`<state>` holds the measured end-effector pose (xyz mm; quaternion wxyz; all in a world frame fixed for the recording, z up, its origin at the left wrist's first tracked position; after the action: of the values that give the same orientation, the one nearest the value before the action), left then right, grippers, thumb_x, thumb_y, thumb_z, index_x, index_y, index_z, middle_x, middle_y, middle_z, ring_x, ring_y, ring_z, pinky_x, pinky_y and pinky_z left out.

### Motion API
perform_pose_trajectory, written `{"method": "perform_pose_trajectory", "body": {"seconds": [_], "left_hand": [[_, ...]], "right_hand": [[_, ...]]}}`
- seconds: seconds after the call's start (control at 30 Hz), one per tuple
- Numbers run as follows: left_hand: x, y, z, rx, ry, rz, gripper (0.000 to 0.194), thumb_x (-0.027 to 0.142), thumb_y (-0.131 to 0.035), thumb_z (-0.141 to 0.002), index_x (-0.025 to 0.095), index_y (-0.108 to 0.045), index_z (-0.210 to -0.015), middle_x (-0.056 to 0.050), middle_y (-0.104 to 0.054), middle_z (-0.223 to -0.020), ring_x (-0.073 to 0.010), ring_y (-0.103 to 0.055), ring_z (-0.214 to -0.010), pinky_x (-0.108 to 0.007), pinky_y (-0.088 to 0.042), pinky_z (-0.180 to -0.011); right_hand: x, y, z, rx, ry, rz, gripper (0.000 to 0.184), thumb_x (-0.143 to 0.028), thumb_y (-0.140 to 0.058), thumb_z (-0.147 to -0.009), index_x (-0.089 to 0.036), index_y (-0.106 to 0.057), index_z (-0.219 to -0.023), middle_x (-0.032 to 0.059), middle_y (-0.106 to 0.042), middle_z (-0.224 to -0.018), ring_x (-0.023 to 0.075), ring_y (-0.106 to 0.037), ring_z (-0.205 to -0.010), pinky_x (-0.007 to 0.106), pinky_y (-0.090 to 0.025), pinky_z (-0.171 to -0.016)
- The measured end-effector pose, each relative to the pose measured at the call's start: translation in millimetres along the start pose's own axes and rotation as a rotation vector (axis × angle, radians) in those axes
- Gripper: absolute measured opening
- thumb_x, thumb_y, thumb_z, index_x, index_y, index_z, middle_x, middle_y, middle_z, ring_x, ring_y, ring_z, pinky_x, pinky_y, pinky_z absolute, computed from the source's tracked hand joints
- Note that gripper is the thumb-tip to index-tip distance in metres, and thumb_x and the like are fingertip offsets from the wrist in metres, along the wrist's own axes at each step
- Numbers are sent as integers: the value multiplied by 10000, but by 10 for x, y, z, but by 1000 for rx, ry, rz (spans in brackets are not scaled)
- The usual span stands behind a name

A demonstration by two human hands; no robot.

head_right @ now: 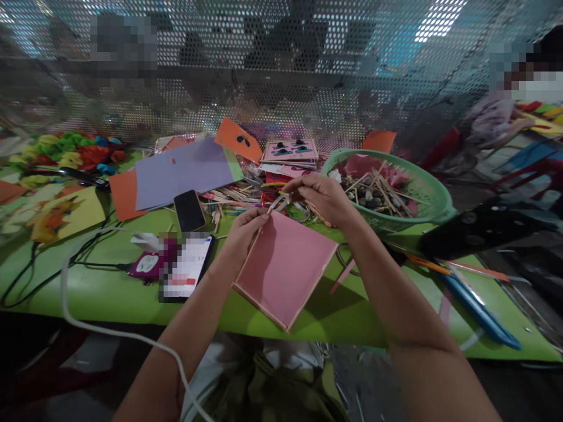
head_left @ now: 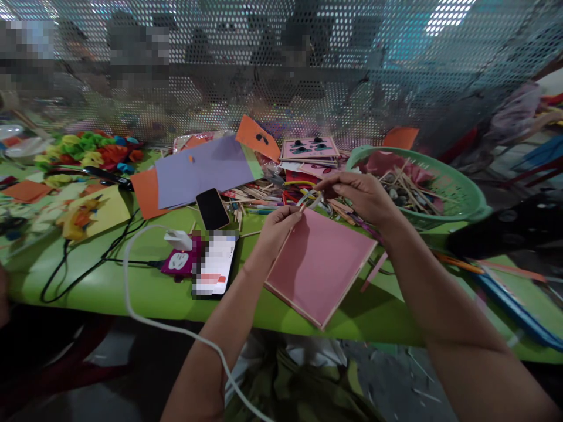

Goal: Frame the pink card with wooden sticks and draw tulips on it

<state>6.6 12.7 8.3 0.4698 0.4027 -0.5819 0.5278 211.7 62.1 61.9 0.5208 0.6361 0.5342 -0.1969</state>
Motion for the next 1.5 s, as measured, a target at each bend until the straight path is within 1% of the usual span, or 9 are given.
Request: {"method": "perform_pose_trajectory", "body": {"seconds": [0.17, 0.27, 0.37, 0.57, 0.77, 0.83, 0.9, 1.07, 1.5], "left_hand": [[6, -4, 20, -8, 48, 90, 305, 433, -806, -697, 207, -609, -751, 32, -534, -728, -107, -455, -668, -247, -349, -627], [-3, 6, 13, -20, 55, 125, 290, 409, -815, -697, 204, -623, -767, 32, -562, -742, -108, -494, -691, -240, -386, -655], [-16, 17, 8, -33, 58, 142, 260, 381, -819, -710, 200, -646, -781, 27, -590, -756, -112, -524, -709, -238, -411, -672], [-43, 25, -33, 7, 36, 86, 163, 339, -768, -795, 203, -681, -816, 31, -596, -746, -111, -504, -678, -247, -403, -670], [-104, 68, -148, 189, -101, -211, 29, 217, -699, -868, 192, -685, -870, 23, -620, -774, -133, -517, -747, -256, -382, -711], [-122, 76, -165, 202, -141, -195, 135, 167, -697, -855, 206, -682, -984, 36, -614, -787, -131, -520, -749, -249, -383, -715], [-131, 77, -167, 193, -195, -173, 191, 139, -691, -849, 217, -671, -1022, 43, -605, -791, -127, -521, -750, -244, -386, -723], [-140, 61, -163, 94, -244, -153, 103, 107, -687, -807, 202, -656, -830, 21, -637, -799, -135, -555, -785, -250, -415, -764], [-212, 52, -169, 70, -314, -235, 120, 314, -770, -864, 208, -720, -837, -16, -707, -831, -167, -610, -830, -282, -439, -789]], "right_hand": [[-11, 35, -15, -13, 41, 32, 222, -257, -654, -877, -237, -833, -1005, 66, -805, -1000, 232, -740, -897, 395, -603, -848], [-15, 69, -33, -34, 188, 201, 201, -272, -767, -821, -282, -844, -1007, 59, -827, -1051, 292, -722, -1053, 479, -553, -982], [3, 67, -46, -54, 251, 186, 138, -339, -826, -821, -300, -843, -952, 64, -834, -1091, 307, -721, -1113, 511, -512, -1059], [48, -12, -36, -9, 147, 99, 276, -531, -819, -835, -256, -819, -867, 45, -780, -811, 237, -702, -783, 384, -552, -756], [-71, 9, -6, 22, 251, 305, 171, -419, -744, -902, -269, -827, -907, 59, -785, -829, 256, -703, -807, 395, -539, -760], [-101, 0, 16, 9, 271, 358, 139, -375, -731, -908, -273, -827, -905, 61, -797, -853, 266, -718, -828, 405, -549, -782], [-110, -32, 43, -10, 287, 413, 127, -336, -715, -915, -273, -824, -896, 61, -802, -869, 267, -728, -828, 401, -549, -775], [-85, -160, 112, -51, 328, 536, 136, -266, -679, -940, -265, -814, -927, 79, -808, -958, 270, -745, -877, 393, -539, -773], [-69, -301, 179, -71, 389, 760, 165, -255, -645, -985, -259, -809, -968, 89, -788, -960, 263, -724, -855, 380, -510, -719]]}}
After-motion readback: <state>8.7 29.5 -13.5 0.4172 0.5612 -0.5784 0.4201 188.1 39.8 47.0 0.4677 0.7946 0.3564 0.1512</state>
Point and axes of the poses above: each hand's wrist, its own z-axis away from the middle knuckle, its own y-axis out of the back of the hand, x = y × z, the point moved 1 cm from there along -z, towards the middle knuckle
